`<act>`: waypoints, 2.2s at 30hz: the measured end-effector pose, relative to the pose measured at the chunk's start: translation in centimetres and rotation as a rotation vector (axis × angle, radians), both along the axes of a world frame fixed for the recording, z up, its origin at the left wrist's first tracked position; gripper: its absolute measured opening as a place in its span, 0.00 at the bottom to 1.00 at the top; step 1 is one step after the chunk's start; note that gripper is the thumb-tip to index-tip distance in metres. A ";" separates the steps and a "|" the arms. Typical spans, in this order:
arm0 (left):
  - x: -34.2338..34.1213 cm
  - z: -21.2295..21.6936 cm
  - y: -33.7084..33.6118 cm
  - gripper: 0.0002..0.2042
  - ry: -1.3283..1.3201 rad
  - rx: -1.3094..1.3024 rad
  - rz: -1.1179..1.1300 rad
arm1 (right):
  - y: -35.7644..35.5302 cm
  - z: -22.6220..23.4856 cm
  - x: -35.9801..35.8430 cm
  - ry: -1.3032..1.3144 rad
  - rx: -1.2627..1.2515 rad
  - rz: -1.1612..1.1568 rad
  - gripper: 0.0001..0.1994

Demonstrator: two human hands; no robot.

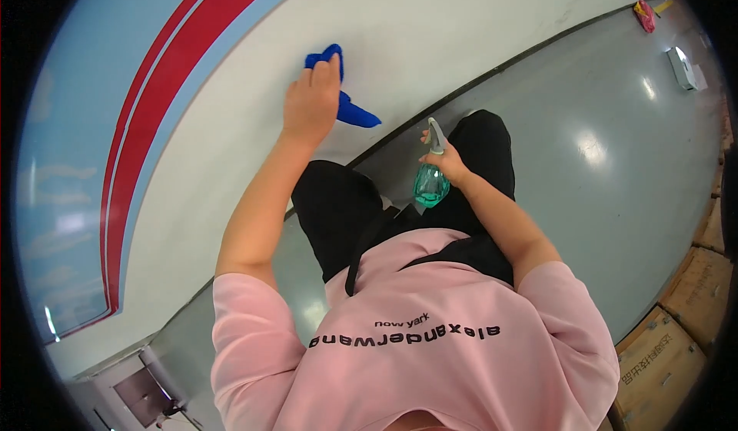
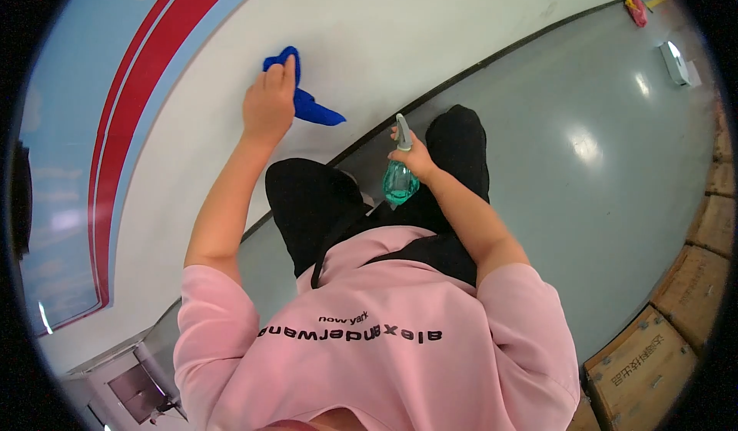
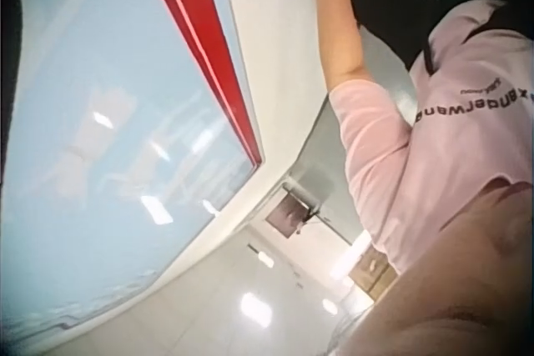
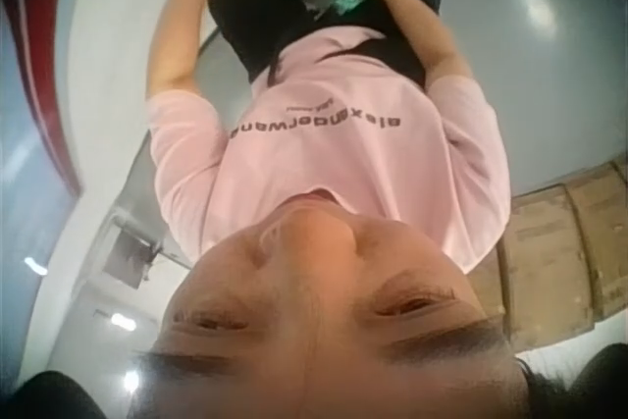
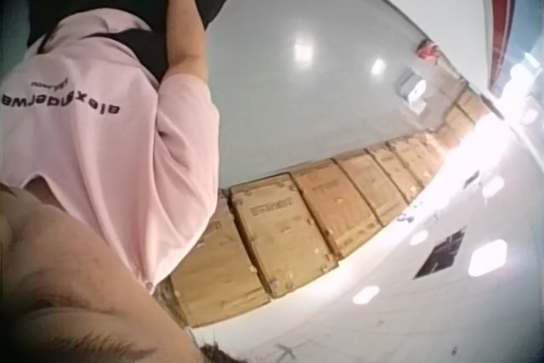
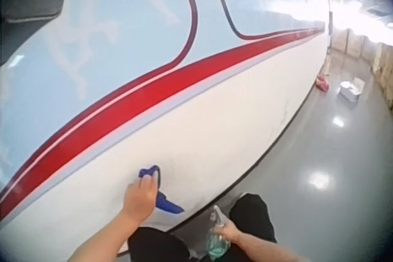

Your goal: Cleaning a wall mural with a spray bottle and cloth.

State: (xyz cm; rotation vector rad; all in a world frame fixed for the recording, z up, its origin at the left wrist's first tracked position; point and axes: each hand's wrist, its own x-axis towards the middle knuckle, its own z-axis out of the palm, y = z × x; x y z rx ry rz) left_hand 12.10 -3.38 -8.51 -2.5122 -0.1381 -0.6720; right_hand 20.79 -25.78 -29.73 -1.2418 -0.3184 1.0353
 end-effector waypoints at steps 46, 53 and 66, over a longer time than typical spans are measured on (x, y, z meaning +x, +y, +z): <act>4.7 3.2 -0.2 0.20 -0.232 -0.116 -0.141 | -0.2 0.1 0.4 -0.184 -0.050 0.115 0.31; 13.3 4.7 -0.7 0.19 -0.199 0.029 -0.416 | -0.1 0.0 -0.3 -0.110 -0.047 0.040 0.31; 8.1 2.1 -0.2 0.15 -0.218 0.154 -0.211 | -0.1 0.9 -0.2 -0.086 -0.053 0.056 0.32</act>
